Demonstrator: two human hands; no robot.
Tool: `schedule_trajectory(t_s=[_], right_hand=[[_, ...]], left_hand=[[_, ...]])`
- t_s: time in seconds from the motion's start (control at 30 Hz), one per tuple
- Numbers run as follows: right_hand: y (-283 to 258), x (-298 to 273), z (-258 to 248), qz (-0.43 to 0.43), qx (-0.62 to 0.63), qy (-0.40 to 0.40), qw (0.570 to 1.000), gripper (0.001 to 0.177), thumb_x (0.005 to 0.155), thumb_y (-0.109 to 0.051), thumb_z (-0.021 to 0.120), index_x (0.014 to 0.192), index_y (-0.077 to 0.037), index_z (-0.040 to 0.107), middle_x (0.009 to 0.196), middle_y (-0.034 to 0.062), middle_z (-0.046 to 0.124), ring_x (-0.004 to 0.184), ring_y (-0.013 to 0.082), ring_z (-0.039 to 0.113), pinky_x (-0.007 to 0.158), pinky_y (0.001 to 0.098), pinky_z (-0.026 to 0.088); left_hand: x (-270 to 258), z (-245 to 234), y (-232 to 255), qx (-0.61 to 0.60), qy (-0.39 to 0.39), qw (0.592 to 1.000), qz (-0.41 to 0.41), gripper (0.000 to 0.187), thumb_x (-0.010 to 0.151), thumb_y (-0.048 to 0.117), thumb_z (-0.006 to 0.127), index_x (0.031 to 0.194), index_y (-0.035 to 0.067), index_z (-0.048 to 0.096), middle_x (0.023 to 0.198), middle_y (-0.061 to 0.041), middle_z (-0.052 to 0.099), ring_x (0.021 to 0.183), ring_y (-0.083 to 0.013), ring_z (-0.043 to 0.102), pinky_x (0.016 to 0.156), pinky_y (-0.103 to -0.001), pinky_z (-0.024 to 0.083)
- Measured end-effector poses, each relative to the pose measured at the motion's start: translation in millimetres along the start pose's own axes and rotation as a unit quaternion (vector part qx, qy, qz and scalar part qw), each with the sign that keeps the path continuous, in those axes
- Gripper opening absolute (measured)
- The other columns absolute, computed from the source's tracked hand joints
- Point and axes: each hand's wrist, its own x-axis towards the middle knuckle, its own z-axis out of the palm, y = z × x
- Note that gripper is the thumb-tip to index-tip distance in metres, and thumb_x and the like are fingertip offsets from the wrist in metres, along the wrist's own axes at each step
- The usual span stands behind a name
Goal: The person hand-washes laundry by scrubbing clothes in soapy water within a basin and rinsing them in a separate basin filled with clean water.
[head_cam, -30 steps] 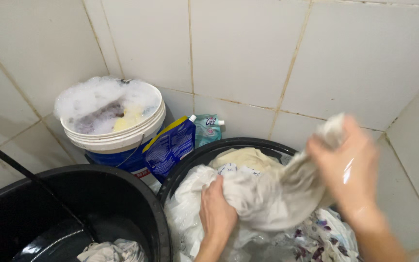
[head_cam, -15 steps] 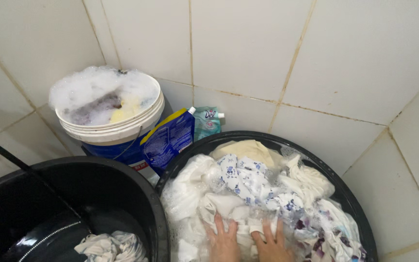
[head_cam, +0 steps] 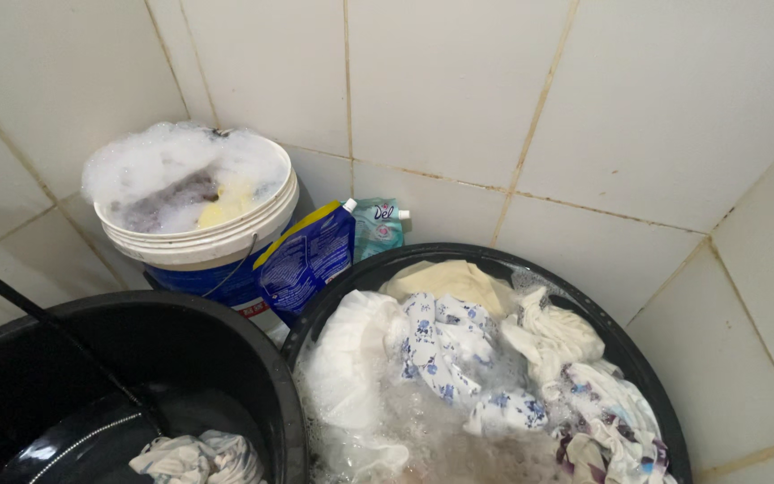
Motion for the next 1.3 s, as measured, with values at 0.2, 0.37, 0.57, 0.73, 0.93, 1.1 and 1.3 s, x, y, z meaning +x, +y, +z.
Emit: schedule_trajectory(t_s=[0.2, 0.37, 0.57, 0.73, 0.93, 1.1, 1.3], right_hand=[[10, 7, -1, 0.01, 0.036, -0.03, 0.999, 0.048, 0.09, -0.027, 0.06, 0.136, -0.016, 0.055, 0.144, 0.0116, 0.048, 0.131, 0.0329, 0.047, 0.109, 0.0496, 0.042], [13, -14, -40, 0.032, 0.194, 0.064, 0.978, 0.046, 0.092, -0.029, 0.057, 0.136, -0.014, 0.055, 0.141, 0.0108, 0.052, 0.129, 0.0307, 0.051, 0.107, 0.0478, 0.044], [-60, -30, -80, -0.115, 0.77, 0.017, 0.627, 0.045, 0.095, -0.031, 0.054, 0.136, -0.012, 0.055, 0.137, 0.0099, 0.057, 0.126, 0.028, 0.055, 0.106, 0.0456, 0.047], [-67, -53, -111, -0.129, 0.889, 0.132, 0.418, 0.044, 0.098, -0.033, 0.052, 0.136, -0.011, 0.055, 0.134, 0.0091, 0.061, 0.124, 0.0258, 0.059, 0.104, 0.0437, 0.049], [-53, -68, -120, -0.088, 0.887, 0.217, 0.397, 0.044, 0.101, -0.035, 0.048, 0.136, -0.009, 0.056, 0.131, 0.0081, 0.066, 0.121, 0.0232, 0.063, 0.102, 0.0415, 0.051], [-66, -74, -146, -0.14, 0.869, 0.252, 0.402, 0.04, 0.102, -0.039, 0.044, 0.124, -0.011, 0.061, 0.115, 0.0056, 0.07, 0.105, 0.019, 0.067, 0.089, 0.0362, 0.054], [-93, -87, -142, -0.236, 0.675, 0.365, 0.596, 0.018, 0.092, -0.007, 0.058, 0.11, -0.006, 0.057, 0.099, 0.0019, 0.067, 0.09, 0.0103, 0.063, 0.079, 0.0278, 0.055]], left_hand=[[2, -65, 33, -0.132, 0.055, 0.988, -0.052, 0.056, 0.071, 0.005, 0.066, 0.126, 0.002, 0.059, 0.117, -0.025, 0.058, 0.115, -0.0451, 0.057, 0.096, -0.05, 0.049], [-14, -183, 108, -0.274, 0.127, 0.95, -0.078, 0.061, 0.064, 0.004, 0.069, 0.124, -0.003, 0.06, 0.105, -0.027, 0.072, 0.107, -0.0407, 0.07, 0.095, -0.042, 0.055], [-34, -274, 196, -0.51, 0.141, 0.848, 0.007, 0.033, 0.071, 0.008, 0.067, 0.102, -0.005, 0.068, 0.098, -0.021, 0.075, 0.092, -0.0335, 0.073, 0.087, -0.04, 0.057], [-28, -259, 192, -0.827, -0.027, 0.562, 0.003, 0.033, 0.087, 0.007, 0.055, 0.117, -0.003, 0.065, 0.117, -0.02, 0.069, 0.106, -0.0287, 0.067, 0.096, -0.042, 0.053], [5, -192, 80, -0.895, -0.048, 0.437, -0.082, 0.062, 0.089, 0.02, 0.048, 0.14, -0.015, 0.048, 0.141, -0.026, 0.063, 0.128, -0.0341, 0.061, 0.11, -0.044, 0.047], [-21, -146, 32, -0.838, -0.287, 0.454, 0.099, 0.074, 0.093, 0.037, 0.045, 0.159, 0.005, 0.032, 0.159, -0.02, 0.041, 0.141, -0.0393, 0.042, 0.112, -0.064, 0.032], [-19, -163, 84, -0.879, -0.243, 0.4, -0.094, 0.107, 0.076, 0.089, 0.036, 0.149, 0.01, 0.046, 0.148, -0.02, 0.053, 0.131, -0.0452, 0.05, 0.099, -0.074, 0.033]])
